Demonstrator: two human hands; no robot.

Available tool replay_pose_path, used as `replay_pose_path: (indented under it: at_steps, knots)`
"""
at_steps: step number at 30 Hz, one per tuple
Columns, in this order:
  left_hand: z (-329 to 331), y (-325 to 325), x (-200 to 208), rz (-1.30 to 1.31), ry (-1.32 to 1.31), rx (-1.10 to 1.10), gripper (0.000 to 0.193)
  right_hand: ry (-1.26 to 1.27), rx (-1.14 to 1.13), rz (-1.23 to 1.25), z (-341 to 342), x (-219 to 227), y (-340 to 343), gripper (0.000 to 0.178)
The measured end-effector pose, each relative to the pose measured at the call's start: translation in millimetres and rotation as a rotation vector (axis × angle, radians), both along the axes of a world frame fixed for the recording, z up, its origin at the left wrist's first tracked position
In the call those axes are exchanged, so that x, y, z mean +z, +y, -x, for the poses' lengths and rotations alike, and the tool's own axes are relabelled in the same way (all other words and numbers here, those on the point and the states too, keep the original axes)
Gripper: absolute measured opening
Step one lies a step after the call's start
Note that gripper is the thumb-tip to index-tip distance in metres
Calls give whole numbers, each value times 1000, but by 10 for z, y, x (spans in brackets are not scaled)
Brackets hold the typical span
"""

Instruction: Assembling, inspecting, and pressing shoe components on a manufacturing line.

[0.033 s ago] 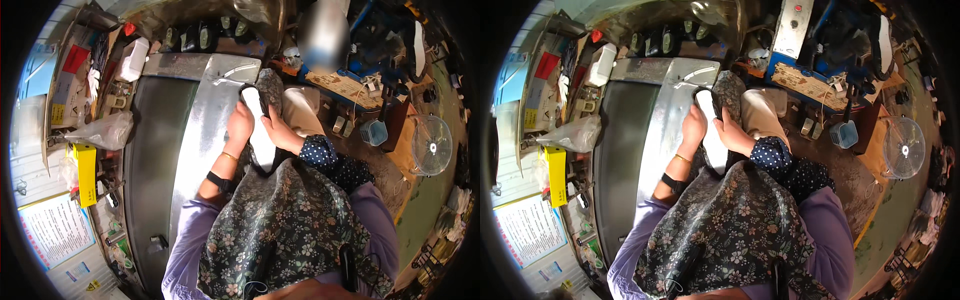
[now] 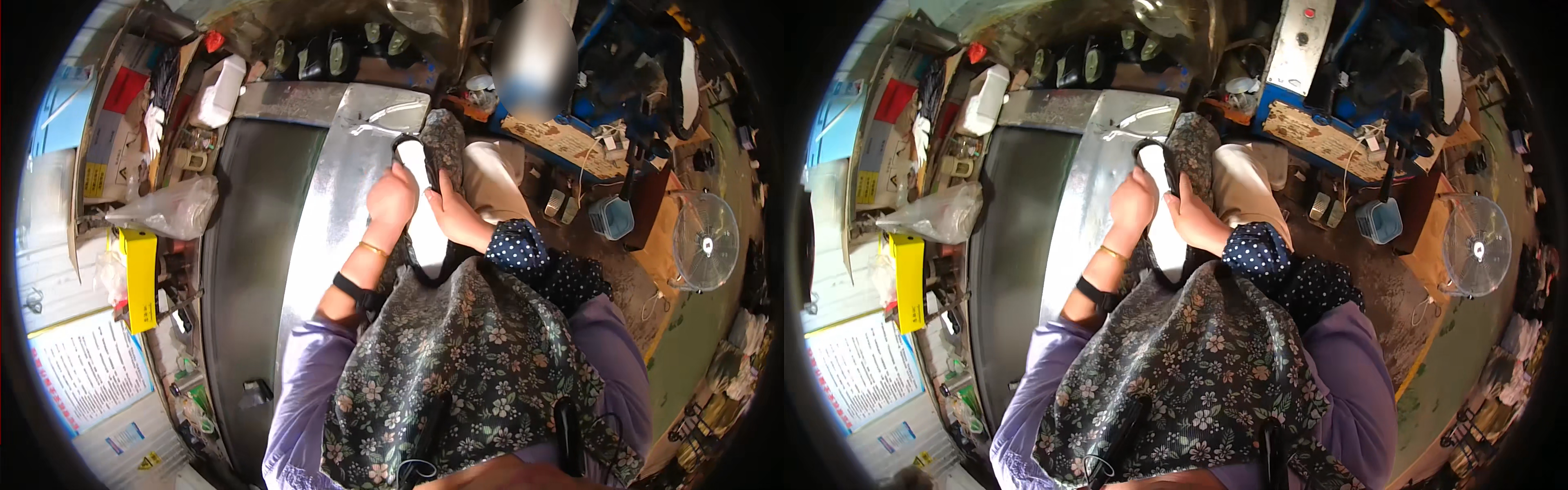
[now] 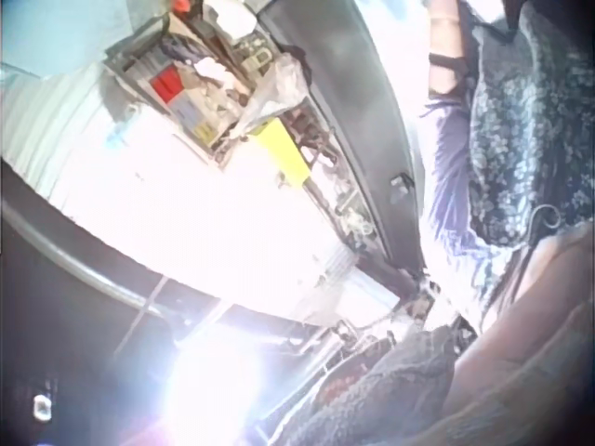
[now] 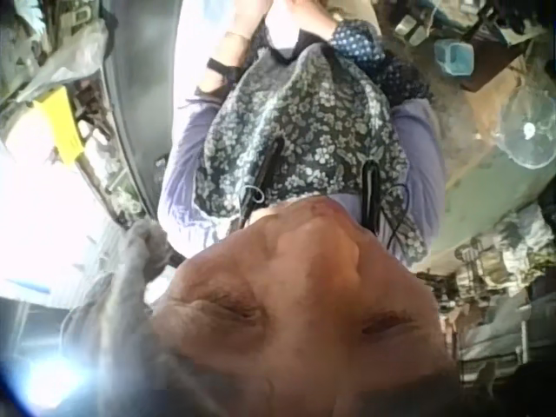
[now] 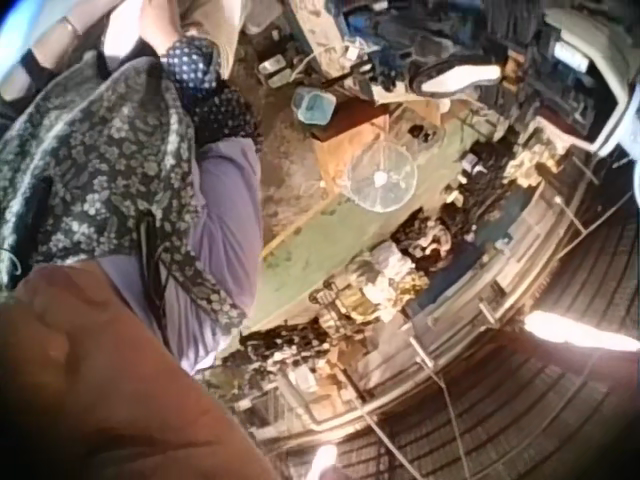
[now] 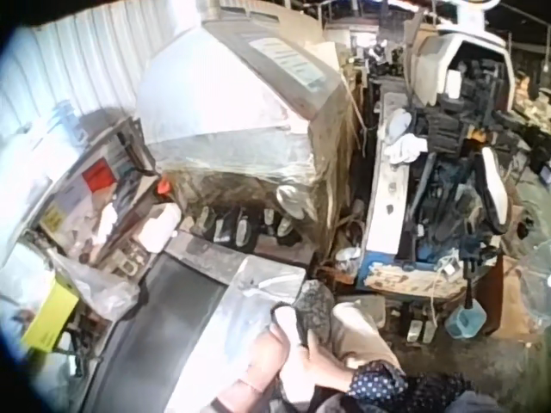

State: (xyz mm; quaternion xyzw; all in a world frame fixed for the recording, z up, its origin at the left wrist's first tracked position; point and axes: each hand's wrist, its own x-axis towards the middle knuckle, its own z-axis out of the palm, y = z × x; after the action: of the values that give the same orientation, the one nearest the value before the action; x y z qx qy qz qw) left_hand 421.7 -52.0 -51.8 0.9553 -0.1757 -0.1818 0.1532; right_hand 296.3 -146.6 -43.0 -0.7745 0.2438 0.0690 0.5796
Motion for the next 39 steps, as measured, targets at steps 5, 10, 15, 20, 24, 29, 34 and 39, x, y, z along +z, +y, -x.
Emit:
replay_pose_path:
  at_steps: [5, 10, 15, 20, 24, 29, 34, 39]
  knots:
    - [-139, 267, 234, 188, 328, -131, 67, -113, -53, -80, -1, -69, 164, 79]
    - [249, 555, 109, 312, 273, -185, 69, -313, -216, -18, 103, -319, 279, 70]
    - [572, 570, 16, 653, -109, -123, 48, -446, -222, -71, 186, -363, 291, 60]
    - [788, 873, 287, 1059, 920, 256, 67, -502, -129, -159, 93, -215, 141, 59]
    - [432, 1136, 299, 1064, 823, 406, 74, -224, 193, -431, -178, 137, -445, 60]
    - [230, 1912, 262, 242, -49, 72, 116, -636, -77, 720, -132, 1162, -2297, 34]
    - [521, 2375, 135, 305, -104, -248, 64, -129, -632, 1838, 867, 1900, -3862, 56]
    - [460, 1833, 82, 702, 70, 127, 35, 169, -885, 1221, 1153, 1864, -4170, 90]
